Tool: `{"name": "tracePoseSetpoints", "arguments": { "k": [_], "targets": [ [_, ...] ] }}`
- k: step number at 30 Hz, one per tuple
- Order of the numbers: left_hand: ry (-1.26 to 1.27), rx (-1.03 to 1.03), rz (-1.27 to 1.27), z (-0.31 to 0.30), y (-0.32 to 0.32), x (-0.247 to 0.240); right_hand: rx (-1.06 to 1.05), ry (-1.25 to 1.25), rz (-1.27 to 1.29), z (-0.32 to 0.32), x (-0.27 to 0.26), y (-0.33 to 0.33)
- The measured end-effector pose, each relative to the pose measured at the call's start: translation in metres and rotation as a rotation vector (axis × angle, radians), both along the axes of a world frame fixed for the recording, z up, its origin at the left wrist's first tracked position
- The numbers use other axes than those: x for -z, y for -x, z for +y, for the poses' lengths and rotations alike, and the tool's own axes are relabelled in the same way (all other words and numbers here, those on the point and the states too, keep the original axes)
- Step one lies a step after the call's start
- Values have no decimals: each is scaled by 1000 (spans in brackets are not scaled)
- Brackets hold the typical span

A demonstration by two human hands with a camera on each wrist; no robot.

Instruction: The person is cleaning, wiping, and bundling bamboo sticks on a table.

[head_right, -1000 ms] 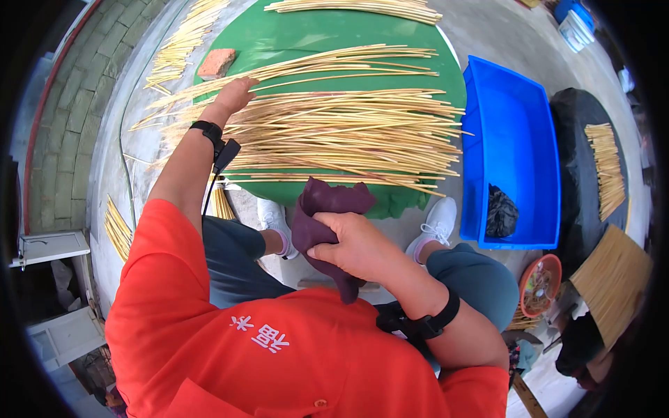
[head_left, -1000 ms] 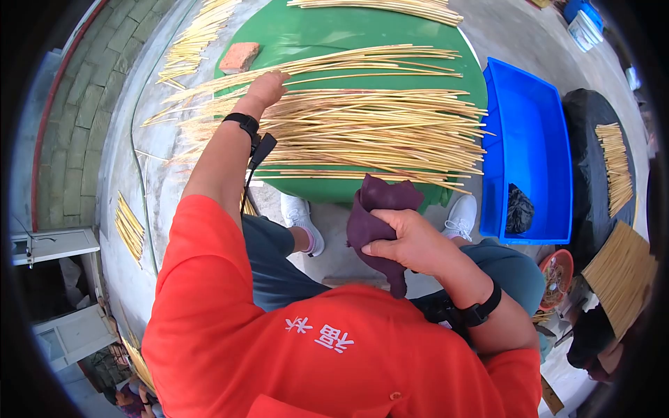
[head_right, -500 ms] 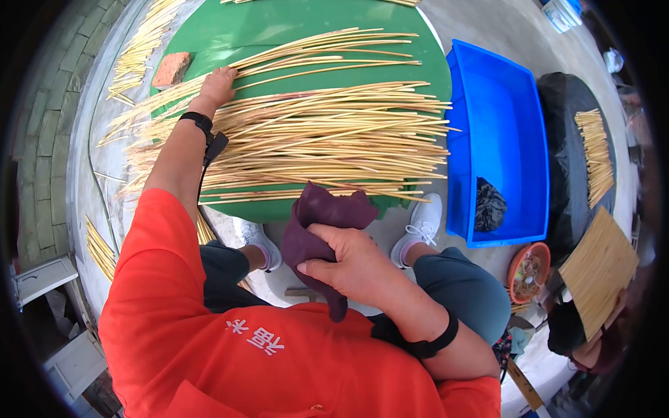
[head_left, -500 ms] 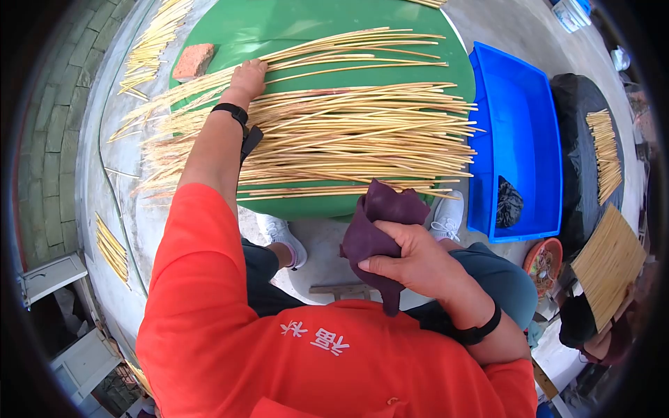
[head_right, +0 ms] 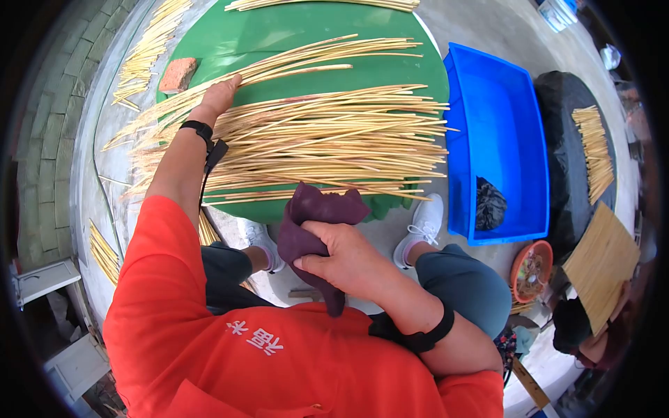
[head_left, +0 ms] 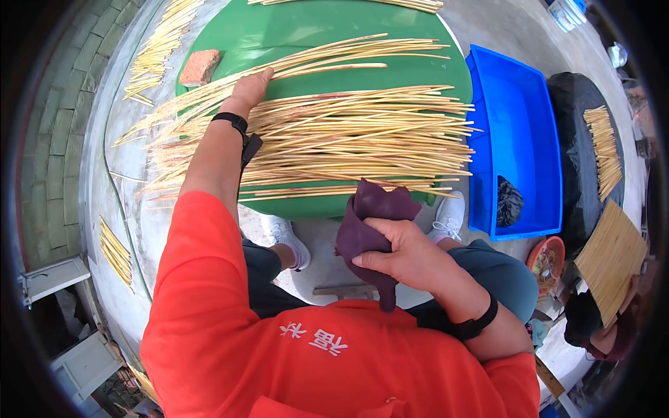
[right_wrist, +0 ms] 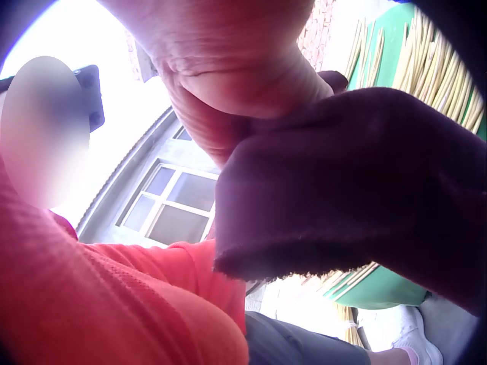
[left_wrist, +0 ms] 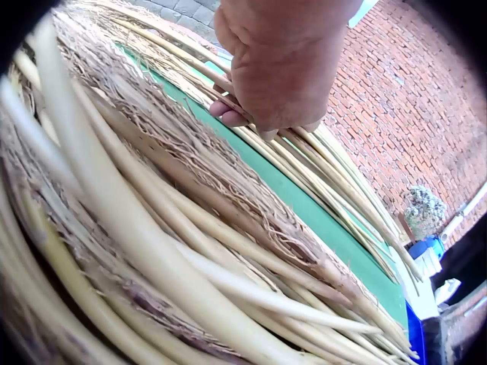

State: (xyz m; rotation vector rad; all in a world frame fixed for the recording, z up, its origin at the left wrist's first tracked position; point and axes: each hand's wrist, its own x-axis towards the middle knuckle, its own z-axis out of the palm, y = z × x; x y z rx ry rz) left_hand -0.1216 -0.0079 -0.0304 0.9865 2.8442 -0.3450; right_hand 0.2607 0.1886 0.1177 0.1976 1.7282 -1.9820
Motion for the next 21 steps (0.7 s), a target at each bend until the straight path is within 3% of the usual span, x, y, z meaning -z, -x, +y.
{"name": "tracePoseSetpoints", "arguments": {
  "k": [4,9,13,17,21],
  "targets": [
    [-177,177,194,-5,-7,-32,-9,-40,65,-3,2,-4],
    [-319,206,309,9,-36,-96,128,33,79,-9,1,-6],
    [-327,208,267,32,-75,-152,534,433,38,-5,-12,0],
    [-350,199,129,62,-143,-201,779,657,251,12,-10,14],
    [-484,391,-297,85,-223,-218,828,695,331,20,-10,23]
  ]
}}
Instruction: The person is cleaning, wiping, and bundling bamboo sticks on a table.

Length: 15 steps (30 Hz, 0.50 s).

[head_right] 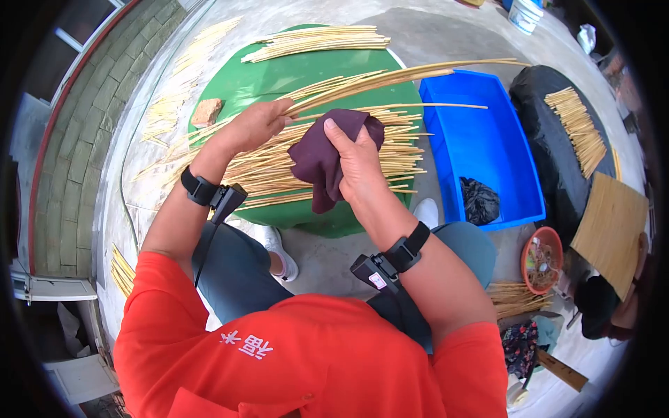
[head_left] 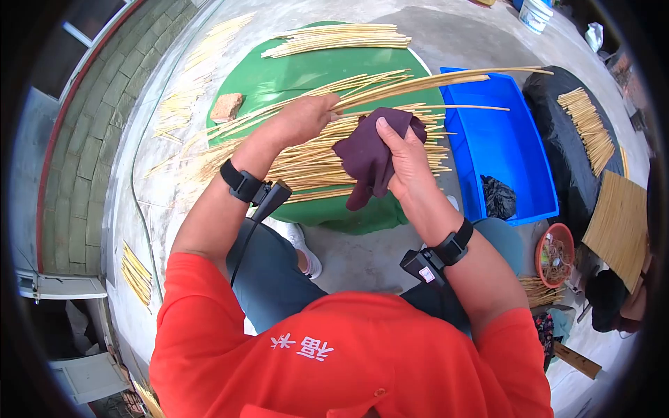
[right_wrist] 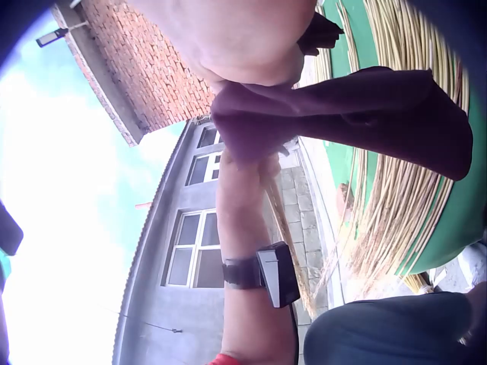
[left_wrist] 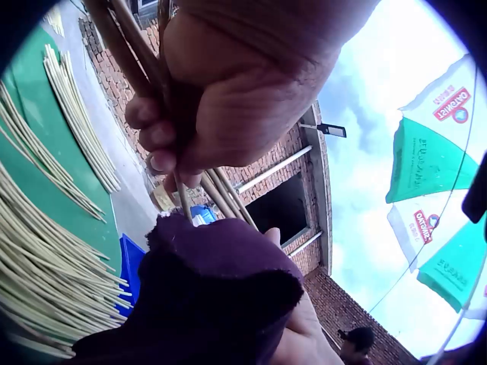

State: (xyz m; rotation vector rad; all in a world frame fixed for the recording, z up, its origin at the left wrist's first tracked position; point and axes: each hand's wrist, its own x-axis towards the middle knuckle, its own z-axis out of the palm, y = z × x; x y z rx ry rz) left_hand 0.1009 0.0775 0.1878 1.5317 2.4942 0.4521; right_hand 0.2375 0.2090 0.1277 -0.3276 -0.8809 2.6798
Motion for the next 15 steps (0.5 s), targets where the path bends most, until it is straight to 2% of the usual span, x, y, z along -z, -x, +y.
{"name": "tracePoseSetpoints", "arguments": {
  "k": [1,2,4,10,12,14,15],
  "targets": [
    [63,21,-32,5,-17,2,54,-2,43,-1,1,3],
    [139,13,45,12,-33,4,67,-9,40,-1,3,4],
    [132,5,79,19,-53,15,130,-14,-69,0,9,5],
    [7,-39,-88,9,-45,40,204,-26,-68,16,11,14],
    [-30,-3,-41,1,-37,44,276,-31,-29,23,9,16],
    [14,-76,-404,-3,-31,45,277,-44,-50,24,9,18],
    [11,-79,-405,-4,-30,43,260,-32,-48,24,8,18]
  ]
}}
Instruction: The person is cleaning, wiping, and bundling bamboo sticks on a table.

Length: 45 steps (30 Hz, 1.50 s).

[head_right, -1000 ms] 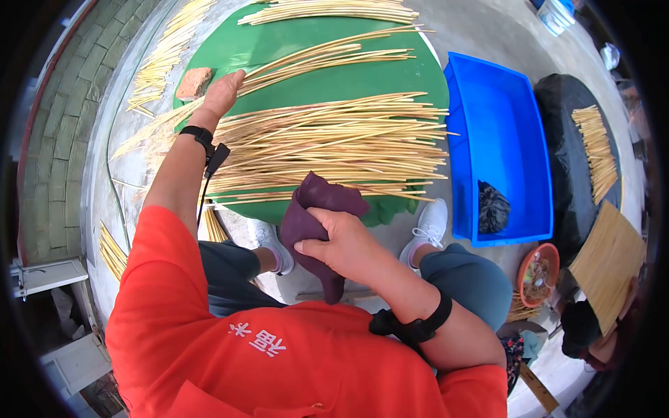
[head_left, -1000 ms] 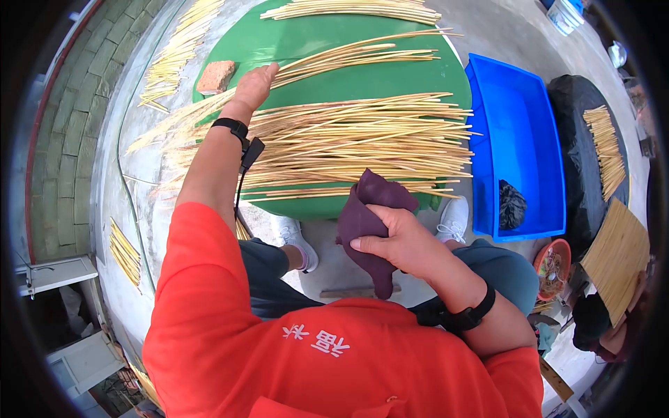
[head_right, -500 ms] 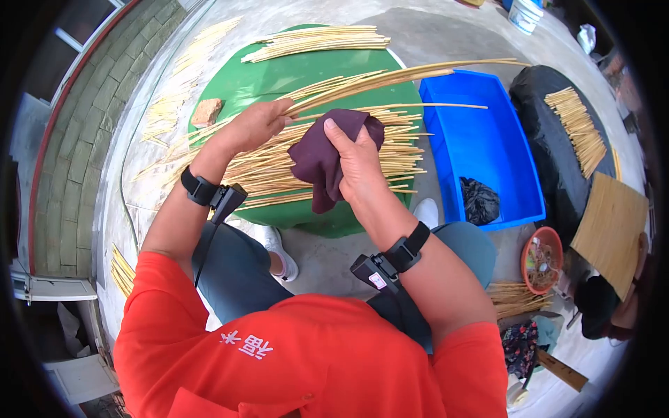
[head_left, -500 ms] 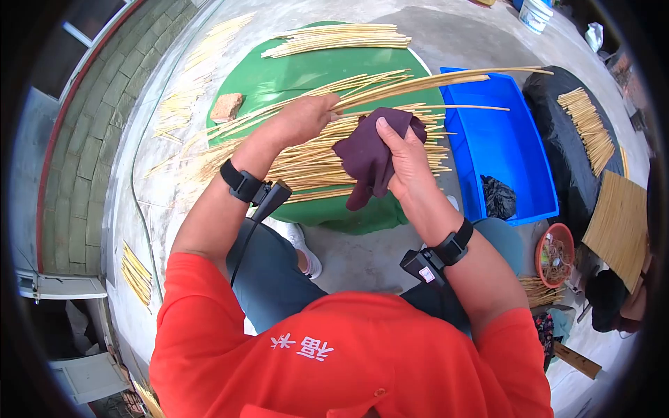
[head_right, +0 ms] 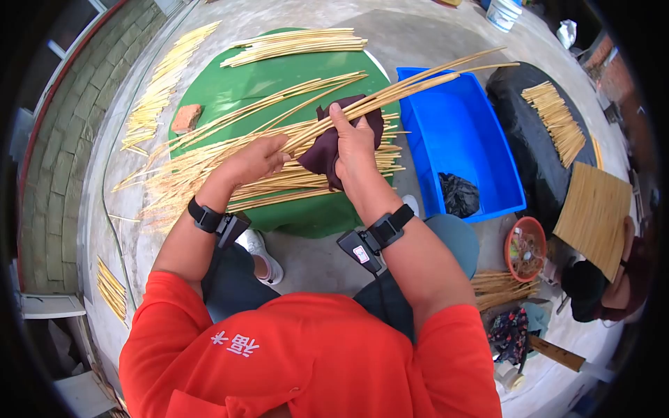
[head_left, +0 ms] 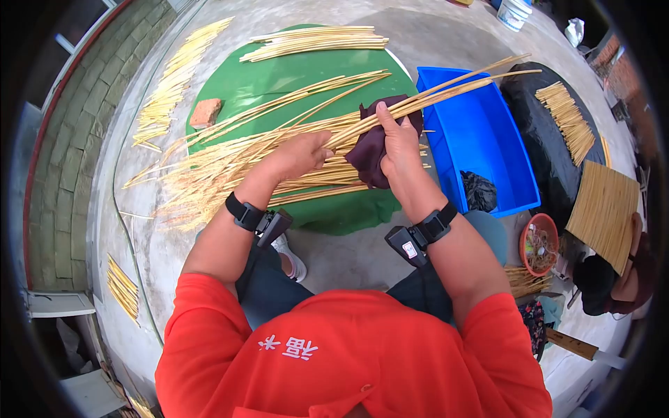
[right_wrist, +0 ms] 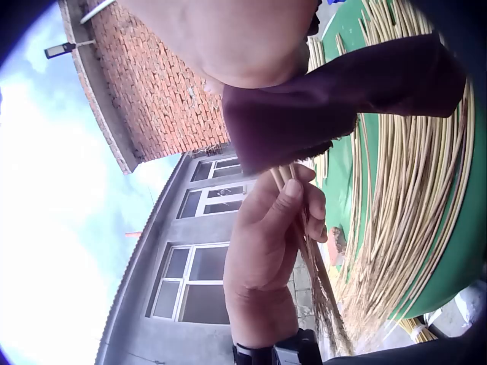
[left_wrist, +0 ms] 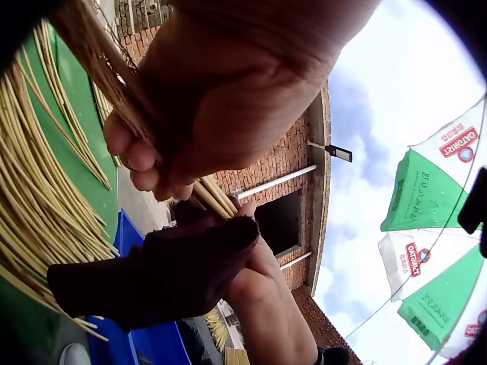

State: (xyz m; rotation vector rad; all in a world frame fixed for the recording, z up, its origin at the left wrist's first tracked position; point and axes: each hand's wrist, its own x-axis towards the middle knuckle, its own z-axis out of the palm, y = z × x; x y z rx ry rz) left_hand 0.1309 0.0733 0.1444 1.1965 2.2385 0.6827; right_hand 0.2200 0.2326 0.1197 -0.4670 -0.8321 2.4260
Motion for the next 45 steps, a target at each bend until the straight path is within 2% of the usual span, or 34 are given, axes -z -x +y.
{"name": "tracePoseSetpoints", "arguments": {
  "k": [3,5,9,11,13,14,15,17,18,20,27,33,35,37,39,41,45],
  "targets": [
    [0,3,-98,-7,6,6,-31,15,-12,-4,6,3],
    [-112,-12,-226,-12,29,23,7,-150,15,-7,10,6],
    [-134,-185,-375,-19,35,8,71,-142,-15,-10,4,-2],
    [-203,-208,-352,-17,31,7,21,-157,-8,-20,-3,-9],
    [-206,-282,-468,-11,22,2,-183,-174,50,-36,-8,-12],
    [-171,-169,-319,-9,22,14,-225,-210,27,-42,-4,-10],
    [-294,-114,-136,-3,3,15,-262,-244,5,-47,0,-7],
    [-227,-39,239,-2,-8,21,-209,-227,-4,-44,2,-5],
    [-232,-27,230,-3,-7,20,-189,-232,-23,-39,2,-4],
    [-44,8,283,-13,1,11,-112,-210,-48,-25,-5,0],
    [-13,-21,601,-63,23,-16,216,-187,7,63,-29,-13],
    [-6,-114,656,-118,60,-6,543,-114,57,156,-35,-57],
    [-12,-161,626,-127,62,-11,517,-94,22,181,-30,-70],
    [-12,-179,632,-133,66,-15,498,-153,50,182,-37,-79],
    [-26,-149,671,-134,70,-17,403,-107,37,185,-40,-83],
    [-37,-146,687,-133,75,-11,494,-132,-30,181,-39,-79],
    [-91,-152,739,-134,72,-7,462,-152,-60,179,-34,-77]
  ]
}}
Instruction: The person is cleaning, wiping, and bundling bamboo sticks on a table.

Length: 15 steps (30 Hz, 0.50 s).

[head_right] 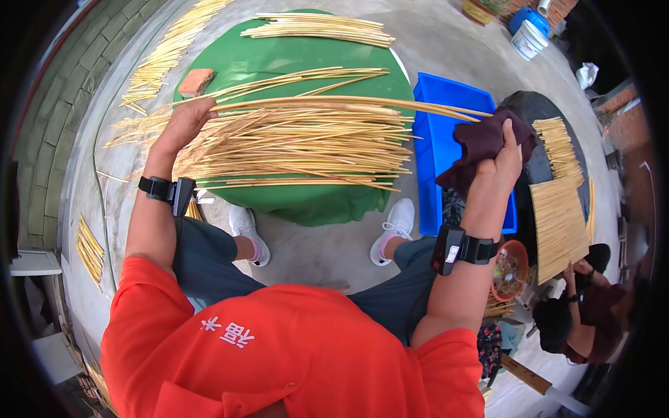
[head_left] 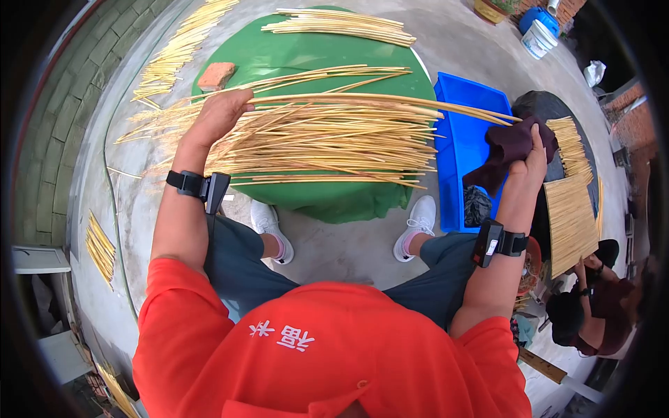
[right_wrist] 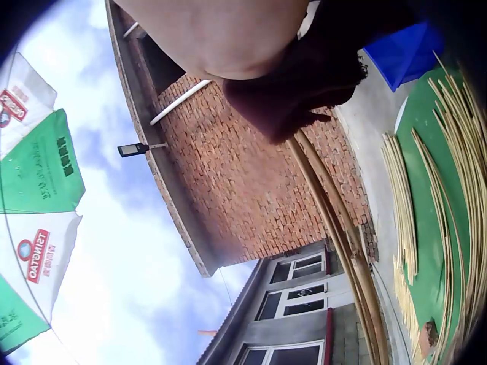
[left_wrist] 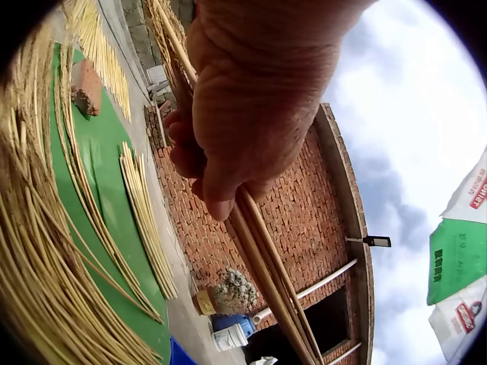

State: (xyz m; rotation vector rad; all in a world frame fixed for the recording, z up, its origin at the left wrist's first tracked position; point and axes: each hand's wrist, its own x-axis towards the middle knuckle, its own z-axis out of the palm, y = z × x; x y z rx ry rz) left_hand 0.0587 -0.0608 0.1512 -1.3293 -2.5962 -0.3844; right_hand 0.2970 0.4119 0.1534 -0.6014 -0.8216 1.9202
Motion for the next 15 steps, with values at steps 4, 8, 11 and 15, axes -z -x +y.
{"name": "tracePoseSetpoints", "arguments": {
  "k": [4,8,11,15],
  "targets": [
    [11,-49,22,-7,10,2,-149,-233,-13,-11,-2,-14],
    [-9,-175,98,-33,31,10,14,-437,-149,-1,-5,-30],
    [45,-331,62,-25,27,23,-36,-331,-4,-16,-10,-13],
    [158,-222,-12,24,11,55,-157,-168,-97,-79,-20,17]
  ]
}}
